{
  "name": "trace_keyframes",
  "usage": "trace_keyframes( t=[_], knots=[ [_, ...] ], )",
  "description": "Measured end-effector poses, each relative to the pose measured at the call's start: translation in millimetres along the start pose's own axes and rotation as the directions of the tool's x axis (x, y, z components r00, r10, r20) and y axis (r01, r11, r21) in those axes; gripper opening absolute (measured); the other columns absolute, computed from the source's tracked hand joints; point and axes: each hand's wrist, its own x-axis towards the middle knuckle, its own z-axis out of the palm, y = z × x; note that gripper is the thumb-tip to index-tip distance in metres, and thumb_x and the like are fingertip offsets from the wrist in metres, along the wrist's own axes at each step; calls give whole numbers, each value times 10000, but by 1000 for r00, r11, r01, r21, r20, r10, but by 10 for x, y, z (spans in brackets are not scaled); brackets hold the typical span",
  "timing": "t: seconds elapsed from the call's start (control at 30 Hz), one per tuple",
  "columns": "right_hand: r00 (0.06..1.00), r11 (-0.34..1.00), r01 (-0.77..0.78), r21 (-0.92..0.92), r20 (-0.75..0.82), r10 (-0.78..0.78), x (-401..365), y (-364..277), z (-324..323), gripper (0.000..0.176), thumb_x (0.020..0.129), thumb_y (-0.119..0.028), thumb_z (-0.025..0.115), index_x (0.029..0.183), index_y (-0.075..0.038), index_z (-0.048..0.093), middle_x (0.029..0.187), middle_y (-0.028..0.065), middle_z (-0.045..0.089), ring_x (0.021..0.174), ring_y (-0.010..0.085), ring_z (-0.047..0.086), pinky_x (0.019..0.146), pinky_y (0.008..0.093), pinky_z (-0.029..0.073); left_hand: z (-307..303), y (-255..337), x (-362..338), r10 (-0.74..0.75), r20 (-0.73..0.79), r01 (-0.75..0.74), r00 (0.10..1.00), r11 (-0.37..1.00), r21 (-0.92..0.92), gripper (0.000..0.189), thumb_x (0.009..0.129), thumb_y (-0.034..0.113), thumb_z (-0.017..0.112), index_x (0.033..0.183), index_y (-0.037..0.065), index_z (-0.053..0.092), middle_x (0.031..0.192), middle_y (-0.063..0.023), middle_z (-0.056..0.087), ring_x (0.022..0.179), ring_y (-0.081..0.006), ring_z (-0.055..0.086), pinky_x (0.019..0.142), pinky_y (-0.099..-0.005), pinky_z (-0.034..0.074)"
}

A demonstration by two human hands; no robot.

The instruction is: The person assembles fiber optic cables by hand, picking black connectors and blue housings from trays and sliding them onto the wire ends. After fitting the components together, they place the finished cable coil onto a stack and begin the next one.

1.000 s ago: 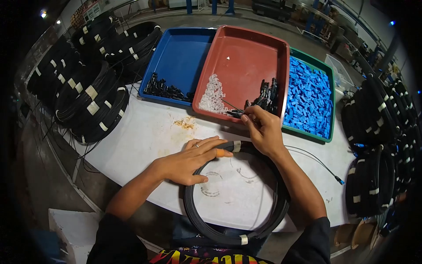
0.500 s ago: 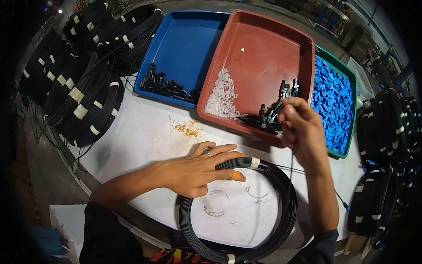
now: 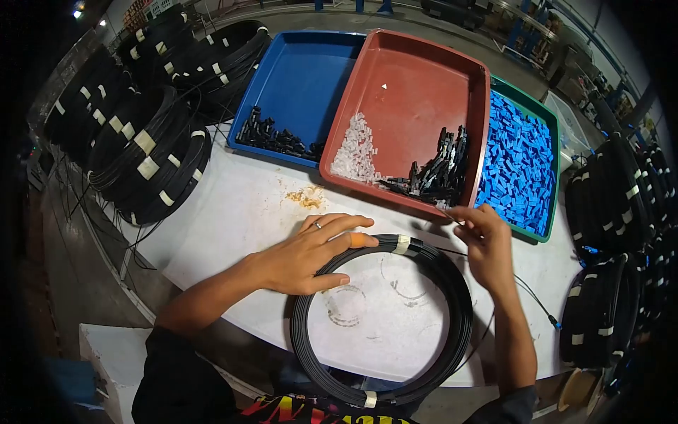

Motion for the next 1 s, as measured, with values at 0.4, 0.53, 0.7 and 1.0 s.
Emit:
trace_keyframes(
  t=[0.4, 0.53, 0.7, 1.0],
  knots=[
    [967, 965, 174, 197, 151, -205, 105, -129, 396, 25, 827, -5, 692, 846, -11, 678, 766, 66, 599, 643, 163, 513, 582, 298, 383, -756, -391, -474, 17, -276, 85, 961, 932, 353, 226, 880, 161, 729, 1094, 94, 701, 1186, -64, 697, 1173, -260, 625, 1011, -405, 419],
    [937, 945, 253, 206, 190, -292, 138, -149, 382, 31, 814, 0, 679, 844, -4, 672, 773, 81, 625, 640, 178, 551, 589, 305, 412, -1339, -940, -558, -147, -469, 363, 871, 836, 411, 114, 883, 87, 704, 989, 43, 699, 1029, -105, 731, 1010, -301, 682, 856, -420, 492],
    [936, 962, 197, 188, 257, -242, 153, -154, 363, 71, 797, 13, 677, 866, -4, 668, 804, 101, 656, 657, 206, 594, 581, 305, 443, -1589, -1377, -338, -271, -515, 471, 813, 827, 308, 207, 911, 43, 662, 1109, 21, 719, 1036, -123, 729, 960, -289, 688, 895, -375, 538],
    [947, 968, 166, 190, 244, -210, 147, -133, 373, 56, 816, -9, 701, 862, -3, 670, 810, 102, 664, 674, 205, 603, 599, 306, 457, -1635, -1636, -3, -108, -281, 277, 954, 679, 680, 211, 891, 104, 702, 1093, 109, 762, 1036, -27, 695, 988, -211, 658, 895, -376, 494]
  ],
)
